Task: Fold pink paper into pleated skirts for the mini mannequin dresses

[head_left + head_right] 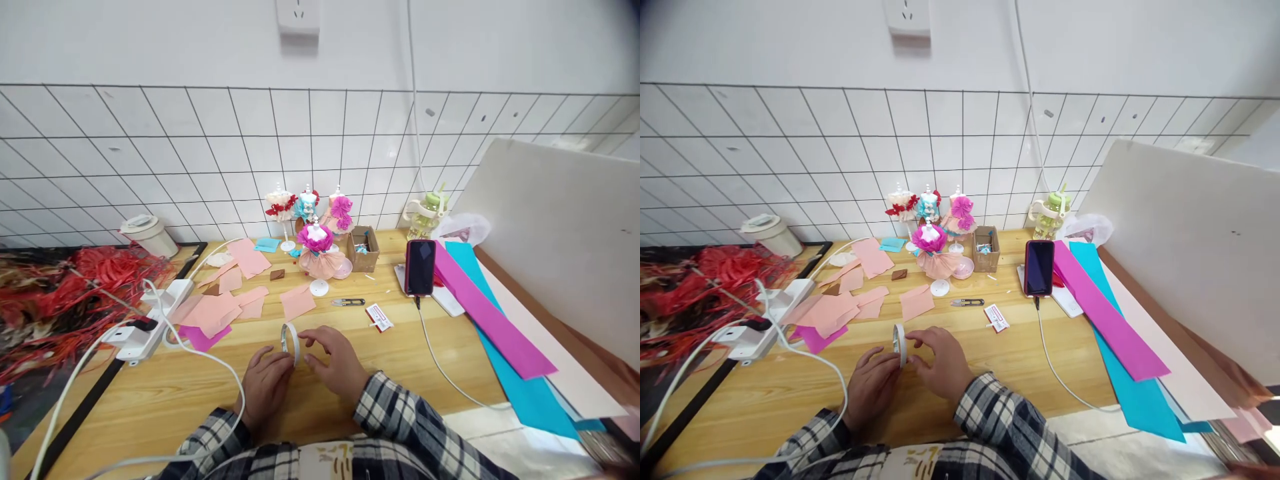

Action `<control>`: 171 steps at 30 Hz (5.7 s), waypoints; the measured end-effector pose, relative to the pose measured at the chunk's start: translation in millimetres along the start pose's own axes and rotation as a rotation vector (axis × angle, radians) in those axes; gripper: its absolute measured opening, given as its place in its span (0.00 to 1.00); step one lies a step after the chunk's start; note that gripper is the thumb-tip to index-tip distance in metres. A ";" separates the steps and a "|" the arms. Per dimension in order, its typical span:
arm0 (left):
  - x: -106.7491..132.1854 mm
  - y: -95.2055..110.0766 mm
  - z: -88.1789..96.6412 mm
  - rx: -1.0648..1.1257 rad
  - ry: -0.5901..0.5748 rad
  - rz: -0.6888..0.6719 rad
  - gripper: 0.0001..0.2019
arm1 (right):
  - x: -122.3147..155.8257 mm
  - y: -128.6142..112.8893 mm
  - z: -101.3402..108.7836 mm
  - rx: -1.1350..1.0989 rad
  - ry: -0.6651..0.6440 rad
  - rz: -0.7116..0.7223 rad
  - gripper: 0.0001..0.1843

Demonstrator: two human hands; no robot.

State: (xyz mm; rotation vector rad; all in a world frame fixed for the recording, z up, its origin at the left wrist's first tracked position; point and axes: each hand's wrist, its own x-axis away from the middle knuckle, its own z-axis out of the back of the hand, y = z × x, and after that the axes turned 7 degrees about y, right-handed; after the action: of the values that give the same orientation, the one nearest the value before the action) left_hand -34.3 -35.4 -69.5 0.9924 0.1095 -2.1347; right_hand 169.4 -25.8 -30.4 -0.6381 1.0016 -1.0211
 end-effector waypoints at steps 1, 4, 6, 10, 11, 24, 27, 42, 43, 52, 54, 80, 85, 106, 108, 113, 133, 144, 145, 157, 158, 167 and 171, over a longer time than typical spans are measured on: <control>-2.7 3.1 -0.2 -0.009 0.009 -0.003 0.11 | -0.1 -8.7 3.2 0.000 0.001 0.002 0.27; -13.8 13.3 2.0 -0.027 0.034 -0.024 0.12 | -3.8 -28.7 7.9 -0.011 0.018 -0.040 0.39; -22.7 19.9 5.4 -0.021 0.058 -0.029 0.11 | -8.0 -36.8 9.4 -0.030 0.023 -0.036 0.38; -40.7 31.1 17.0 -0.043 0.054 0.020 0.10 | -15.1 -45.6 14.4 -0.064 0.072 0.032 0.29; -44.8 33.4 20.6 -0.059 0.041 0.026 0.10 | -15.9 -46.9 15.8 -0.069 0.086 0.045 0.27; -57.2 39.8 32.9 -0.148 0.069 -0.059 0.11 | -7.7 -47.6 22.0 -0.099 0.159 0.012 0.26; -52.0 35.2 30.5 -0.171 0.059 -0.081 0.11 | -8.5 -49.6 27.7 -0.125 0.139 -0.001 0.29; -56.2 30.0 20.9 -0.040 0.116 -0.058 0.10 | -5.6 -43.2 22.2 -0.209 0.058 -0.037 0.19; -55.9 28.3 21.3 -0.041 0.152 -0.090 0.09 | -5.2 -44.3 23.2 -0.228 0.051 -0.041 0.20; -49.4 9.4 23.0 0.026 0.024 -0.141 0.19 | -11.9 -48.5 26.3 -0.555 -0.097 -0.195 0.14; -52.9 13.7 26.8 0.189 -0.007 0.031 0.17 | -11.7 -46.9 24.8 -0.500 -0.096 -0.158 0.12; -70.8 28.8 17.3 0.858 0.004 1.145 0.14 | -2.2 -14.9 -5.0 -0.542 -0.069 -0.547 0.17; -69.4 32.6 19.7 0.780 -0.047 1.070 0.13 | -2.2 -10.8 -9.3 -0.604 -0.015 -0.581 0.17; -55.7 17.3 16.3 1.452 -0.012 1.541 0.13 | 5.1 -1.5 -16.1 -0.533 -0.105 -0.668 0.11; -56.5 13.3 19.7 1.298 -0.058 1.499 0.15 | 5.7 0.4 -16.8 -0.515 -0.117 -0.679 0.11; -59.1 15.6 27.5 1.254 -0.192 1.424 0.20 | 6.8 1.3 -17.6 -0.481 -0.088 -0.731 0.12; -72.9 29.9 12.8 1.285 0.240 1.275 0.32 | -11.5 23.7 8.6 -0.381 0.004 -0.608 0.20; -78.1 35.6 38.6 1.381 0.181 1.185 0.33 | -67.6 93.0 54.3 0.779 -0.115 -0.238 0.05; -77.0 35.8 39.1 1.382 0.171 1.188 0.34 | -67.7 91.5 55.7 0.771 -0.125 -0.233 0.04; -78.9 33.0 35.6 1.349 0.165 1.215 0.38 | -50.2 69.9 79.6 -0.153 -0.156 -0.526 0.10; -79.1 33.1 35.4 1.343 0.164 1.216 0.38 | -49.3 69.9 77.4 -0.214 -0.134 -0.548 0.11; -76.1 28.8 32.1 1.288 0.164 1.230 0.39 | -41.2 60.7 72.7 -0.116 0.014 -0.486 0.28; -75.6 29.7 29.8 1.264 0.194 1.239 0.39 | -37.2 67.5 72.7 -0.005 0.031 -0.435 0.22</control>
State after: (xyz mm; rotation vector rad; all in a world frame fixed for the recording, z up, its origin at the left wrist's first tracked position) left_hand -2.2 -21.4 9.7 1.3444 -1.4989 -0.7587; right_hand 255.3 35.4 -40.9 -0.8686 0.9112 -1.4117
